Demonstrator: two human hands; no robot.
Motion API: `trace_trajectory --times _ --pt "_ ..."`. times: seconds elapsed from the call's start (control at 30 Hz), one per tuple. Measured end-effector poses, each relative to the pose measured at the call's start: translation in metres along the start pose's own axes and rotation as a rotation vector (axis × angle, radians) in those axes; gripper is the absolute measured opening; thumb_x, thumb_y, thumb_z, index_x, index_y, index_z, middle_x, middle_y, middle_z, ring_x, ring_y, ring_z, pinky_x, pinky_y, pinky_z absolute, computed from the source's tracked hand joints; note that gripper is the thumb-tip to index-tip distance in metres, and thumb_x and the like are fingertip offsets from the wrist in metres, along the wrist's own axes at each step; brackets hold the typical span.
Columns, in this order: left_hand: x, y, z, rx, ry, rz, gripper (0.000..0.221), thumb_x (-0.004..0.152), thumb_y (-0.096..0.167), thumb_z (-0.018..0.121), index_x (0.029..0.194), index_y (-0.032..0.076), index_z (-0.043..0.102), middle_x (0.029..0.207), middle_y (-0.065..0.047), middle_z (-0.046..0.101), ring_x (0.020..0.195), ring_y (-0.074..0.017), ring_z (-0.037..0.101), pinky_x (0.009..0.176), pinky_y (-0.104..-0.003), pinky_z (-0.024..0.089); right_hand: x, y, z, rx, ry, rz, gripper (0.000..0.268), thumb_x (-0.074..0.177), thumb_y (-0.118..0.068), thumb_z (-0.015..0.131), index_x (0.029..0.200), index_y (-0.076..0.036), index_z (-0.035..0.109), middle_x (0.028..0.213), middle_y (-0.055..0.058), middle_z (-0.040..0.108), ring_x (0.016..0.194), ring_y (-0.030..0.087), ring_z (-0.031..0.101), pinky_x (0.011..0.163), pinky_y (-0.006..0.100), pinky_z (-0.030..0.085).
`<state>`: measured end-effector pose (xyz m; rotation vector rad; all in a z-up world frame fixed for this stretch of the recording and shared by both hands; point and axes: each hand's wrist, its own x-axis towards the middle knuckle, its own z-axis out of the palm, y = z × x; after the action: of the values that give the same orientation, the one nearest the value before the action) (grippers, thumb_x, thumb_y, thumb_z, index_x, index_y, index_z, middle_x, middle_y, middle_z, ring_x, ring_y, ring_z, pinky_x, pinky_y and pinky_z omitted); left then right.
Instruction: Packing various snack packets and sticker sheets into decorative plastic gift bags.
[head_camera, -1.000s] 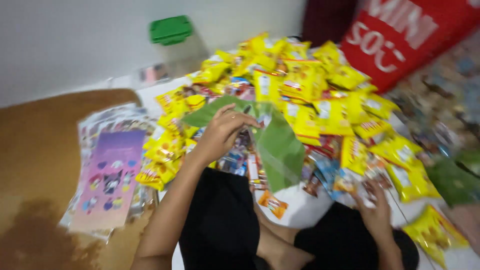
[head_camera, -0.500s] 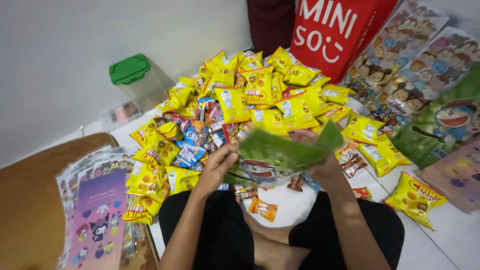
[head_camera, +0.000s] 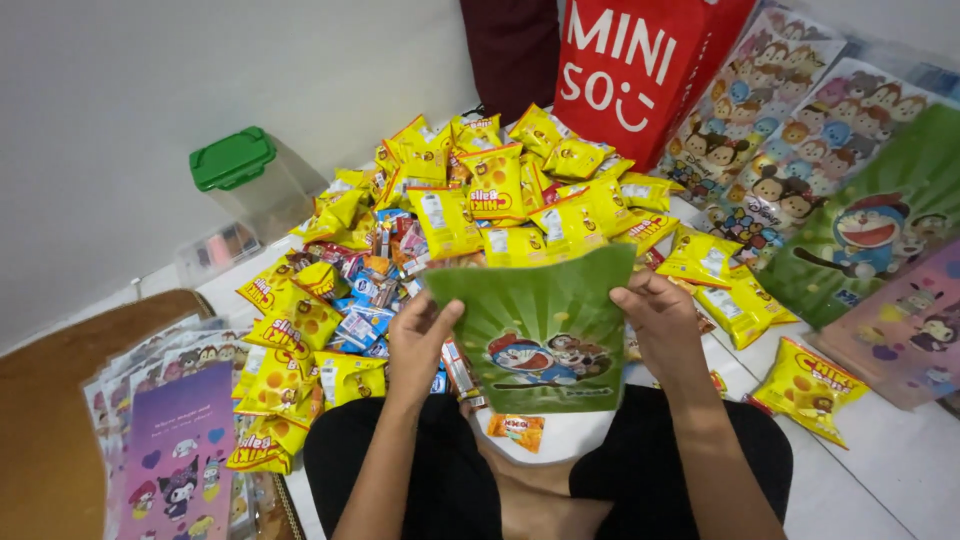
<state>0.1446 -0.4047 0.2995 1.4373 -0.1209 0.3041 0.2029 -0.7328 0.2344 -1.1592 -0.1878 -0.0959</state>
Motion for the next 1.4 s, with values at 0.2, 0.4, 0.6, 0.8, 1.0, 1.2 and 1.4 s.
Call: trace_trajectory --times 0.2,0.4,0.6,0.8,1.0,1.2,1.4 --pt "0.011 0.005 0.010 0.000 0.110 0.007 0.023 0.081 0.006 0.087 0.103 0.003 0.079 0.083 -0.007 0.076 0.081 -0.0125 0.067 0.079 -0.032 0.057 -0.015 -0.055 0.050 -0.103 0.026 -0.018 0.007 0.096 -0.005 0.071 0.096 -0.001 0.065 0.089 0.010 0.069 0.082 0.020 0.070 0.086 0.038 0.058" --pt "0.008 0.023 0.023 -0.020 0.116 -0.044 0.026 0.076 0.003 0.090 0.099 0.003 0.080 0.080 -0.006 0.075 0.076 -0.0095 0.067 0.074 -0.027 0.058 -0.016 -0.048 0.044 -0.120 0.028 0.012 0.012 0.096 -0.006 0.071 0.104 -0.001 0.065 0.097 0.011 0.070 0.093 0.022 0.071 0.094 0.040 0.057" --pt "0.005 -0.029 -0.017 0.058 0.178 -0.084 0.030 0.075 0.006 0.092 0.101 0.005 0.076 0.081 0.000 0.067 0.078 -0.0080 0.060 0.075 -0.025 0.052 -0.007 -0.031 0.025 0.002 0.068 0.070 0.032 0.094 -0.010 0.070 0.125 -0.005 0.061 0.115 0.006 0.069 0.109 0.017 0.068 0.099 0.033 0.054" --pt "-0.008 -0.010 -0.071 0.213 0.344 -0.048 0.038 0.073 0.010 0.094 0.099 0.015 0.066 0.088 0.005 0.062 0.086 -0.0067 0.059 0.078 -0.022 0.048 -0.001 -0.020 -0.043 -0.226 0.276 0.149 0.033 0.102 -0.017 0.068 0.133 -0.008 0.059 0.113 0.007 0.068 0.096 0.017 0.068 0.081 0.026 0.052" --pt "-0.016 0.054 -0.087 0.244 0.564 0.184 0.045 0.083 0.002 0.077 0.122 0.013 0.060 0.118 -0.001 0.068 0.108 -0.0109 0.066 0.097 -0.027 0.060 0.000 0.036 -0.054 -0.662 0.294 0.564 0.029 0.099 -0.027 0.065 0.124 -0.013 0.064 0.125 0.005 0.069 0.113 0.021 0.067 0.089 0.037 0.058" --pt "-0.019 0.067 -0.099 0.386 0.590 0.222 0.040 0.097 -0.008 0.058 0.126 0.019 0.056 0.123 0.000 0.060 0.105 -0.0125 0.056 0.100 -0.035 0.053 -0.024 0.225 -0.094 -0.800 -0.116 0.284 0.032 0.094 -0.033 0.071 0.119 -0.014 0.071 0.120 0.003 0.074 0.109 0.019 0.072 0.096 0.035 0.056" --pt "-0.036 0.064 -0.140 0.431 0.423 0.346 0.045 0.109 -0.006 0.042 0.143 0.023 0.045 0.139 -0.003 0.042 0.117 -0.0240 0.039 0.119 -0.055 0.038 -0.014 0.239 -0.021 -0.967 -0.322 0.337 0.033 0.099 -0.024 0.066 0.128 -0.009 0.068 0.126 0.010 0.071 0.116 0.027 0.067 0.096 0.041 0.054"
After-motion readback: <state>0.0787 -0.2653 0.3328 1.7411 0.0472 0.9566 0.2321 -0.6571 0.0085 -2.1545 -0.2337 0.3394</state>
